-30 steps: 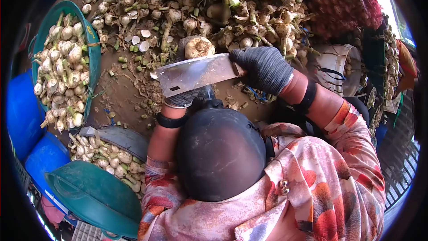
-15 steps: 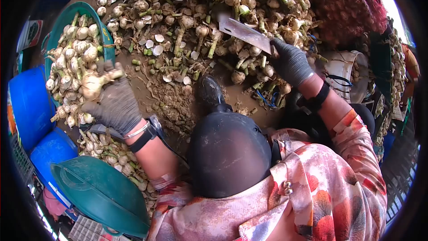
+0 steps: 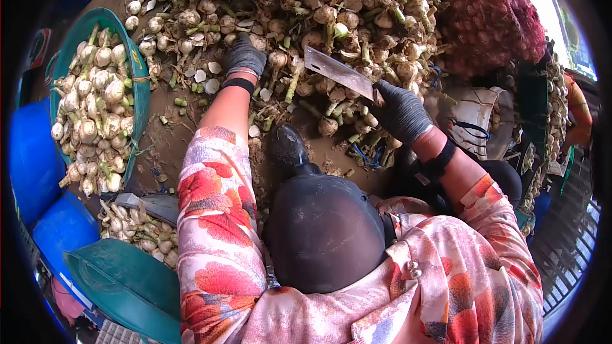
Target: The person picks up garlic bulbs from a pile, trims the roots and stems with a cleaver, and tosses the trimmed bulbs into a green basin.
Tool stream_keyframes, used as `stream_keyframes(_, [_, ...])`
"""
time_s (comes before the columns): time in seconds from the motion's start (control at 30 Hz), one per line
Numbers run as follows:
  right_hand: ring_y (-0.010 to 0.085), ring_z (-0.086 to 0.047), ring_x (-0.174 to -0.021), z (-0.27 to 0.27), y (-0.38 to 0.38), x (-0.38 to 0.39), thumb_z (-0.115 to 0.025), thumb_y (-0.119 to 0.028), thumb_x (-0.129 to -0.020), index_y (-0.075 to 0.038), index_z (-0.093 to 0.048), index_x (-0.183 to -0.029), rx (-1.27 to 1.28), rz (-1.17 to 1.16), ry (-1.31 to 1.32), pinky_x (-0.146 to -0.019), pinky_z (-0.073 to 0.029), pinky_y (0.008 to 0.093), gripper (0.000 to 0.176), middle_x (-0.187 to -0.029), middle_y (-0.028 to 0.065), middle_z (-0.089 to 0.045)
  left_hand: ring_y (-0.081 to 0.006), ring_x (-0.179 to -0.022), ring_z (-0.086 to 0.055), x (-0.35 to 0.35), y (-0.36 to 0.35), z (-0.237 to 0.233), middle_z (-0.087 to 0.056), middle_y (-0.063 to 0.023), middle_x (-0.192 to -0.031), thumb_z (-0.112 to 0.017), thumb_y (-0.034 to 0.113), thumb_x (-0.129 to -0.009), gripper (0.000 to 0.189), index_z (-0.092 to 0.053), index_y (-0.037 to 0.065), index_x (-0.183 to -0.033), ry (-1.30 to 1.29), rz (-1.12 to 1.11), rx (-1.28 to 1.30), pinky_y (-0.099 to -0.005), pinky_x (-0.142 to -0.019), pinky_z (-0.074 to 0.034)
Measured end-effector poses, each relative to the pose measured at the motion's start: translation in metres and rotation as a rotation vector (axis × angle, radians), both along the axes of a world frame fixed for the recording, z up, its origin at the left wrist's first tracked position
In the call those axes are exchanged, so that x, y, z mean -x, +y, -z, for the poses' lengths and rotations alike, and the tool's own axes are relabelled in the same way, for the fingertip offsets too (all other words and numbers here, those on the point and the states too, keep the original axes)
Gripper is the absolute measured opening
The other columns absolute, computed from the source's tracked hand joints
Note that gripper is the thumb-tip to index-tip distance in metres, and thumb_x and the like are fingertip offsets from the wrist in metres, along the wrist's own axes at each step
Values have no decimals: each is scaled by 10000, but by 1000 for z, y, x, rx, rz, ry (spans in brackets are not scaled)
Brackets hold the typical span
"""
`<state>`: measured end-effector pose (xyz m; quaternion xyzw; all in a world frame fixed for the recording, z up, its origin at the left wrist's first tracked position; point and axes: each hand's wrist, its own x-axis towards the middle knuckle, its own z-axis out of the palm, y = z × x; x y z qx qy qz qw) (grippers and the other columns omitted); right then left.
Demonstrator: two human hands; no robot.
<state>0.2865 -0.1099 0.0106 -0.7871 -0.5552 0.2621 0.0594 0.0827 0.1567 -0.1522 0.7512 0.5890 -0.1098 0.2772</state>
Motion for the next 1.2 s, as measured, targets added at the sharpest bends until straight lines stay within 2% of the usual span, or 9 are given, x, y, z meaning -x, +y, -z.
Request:
stream_keyframes(0.23, [400, -641, -798, -1, 17, 16, -699, -225, -755, -114, -612, -1058, -149, -126, 122, -677, -512, 467, 334, -825, 178, -655, -300, -1076, -608, 39, -61, -2, -619, -170, -1140, -694, 189, -813, 614, -366, 109, -1326, -828, -107, 227, -404, -938, -489])
stream_keyframes(0.3, [394, -640, -787, -7, 25, 27, -710, -235, -747, -117, -609, -1041, -172, -222, 153, -660, -505, 464, 333, -814, 167, -653, -271, -1097, -599, 62, -90, 0, -622, -133, -1163, -657, 191, -873, 508, -430, 113, -1320, -803, 288, -122, -399, -946, -483])
stream_keyframes(0.53, [357, -661, -802, -25, 25, 47, -685, -234, -770, -122, -598, -1068, -76, -397, 115, -661, -512, 471, 330, -838, 132, -661, -251, -1115, -601, 90, -164, -37, -598, -105, -1274, -702, 408, -853, 613, -502, 132, -1361, -659, 536, -526, -394, -988, -451])
stream_keyframes(0.63, [349, -666, -809, -34, 21, 46, -668, -204, -769, -128, -601, -1091, -32, -411, 112, -651, -516, 464, 338, -854, 125, -662, -255, -1133, -597, 71, -175, -77, -598, -104, -1280, -696, 385, -863, 597, -499, 134, -1367, -1011, 281, -227, -396, -994, -447])
stream_keyframes(0.73, [349, -667, -793, -31, 17, 45, -667, -175, -751, -138, -601, -1131, 39, -421, 62, -631, -513, 462, 387, -839, 127, -664, -289, -1116, -600, 79, -183, -79, -624, -102, -1220, -672, 325, -876, 477, -561, 137, -1300, -924, 270, -101, -420, -984, -450])
stream_keyframes(0.93, [357, -666, -749, -1, 6, 36, -704, -209, -695, -155, -581, -1203, -80, -381, 53, -594, -506, 467, 526, -797, 131, -665, -323, -1009, -616, 84, -191, -99, -650, -96, -1075, -656, 356, -855, 386, -618, 128, -1164, -685, 546, -436, -449, -881, -468])
stream_keyframes(1.1, [364, -663, -739, -4, 16, 39, -681, -239, -754, -151, -586, -1075, -119, -481, 37, -597, -508, 468, 346, -776, 140, -663, -281, -950, -633, 98, -178, -106, -640, -103, -1038, -720, 319, -811, 414, -587, 87, -1126, -851, 595, -340, -384, -784, -510])
stream_keyframes(1.17, [364, -666, -743, 22, 24, 16, -657, -291, -818, -143, -598, -1056, -100, -174, -36, -618, -517, 466, 287, -780, 143, -671, -231, -931, -623, 66, -180, -172, -598, -106, -1062, -820, 200, -706, 640, -464, 49, -1215, -992, -43, -144, -347, -802, -521])
stream_keyframes(1.2, [365, -667, -745, 33, 25, 1, -645, -317, -849, -139, -604, -1047, -93, -13, -74, -629, -521, 464, 269, -781, 144, -675, -251, -961, -599, 81, -178, -187, -553, -136, -1068, -868, 229, -624, 769, -445, 25, -1233, -848, 114, -264, -380, -846, -503])
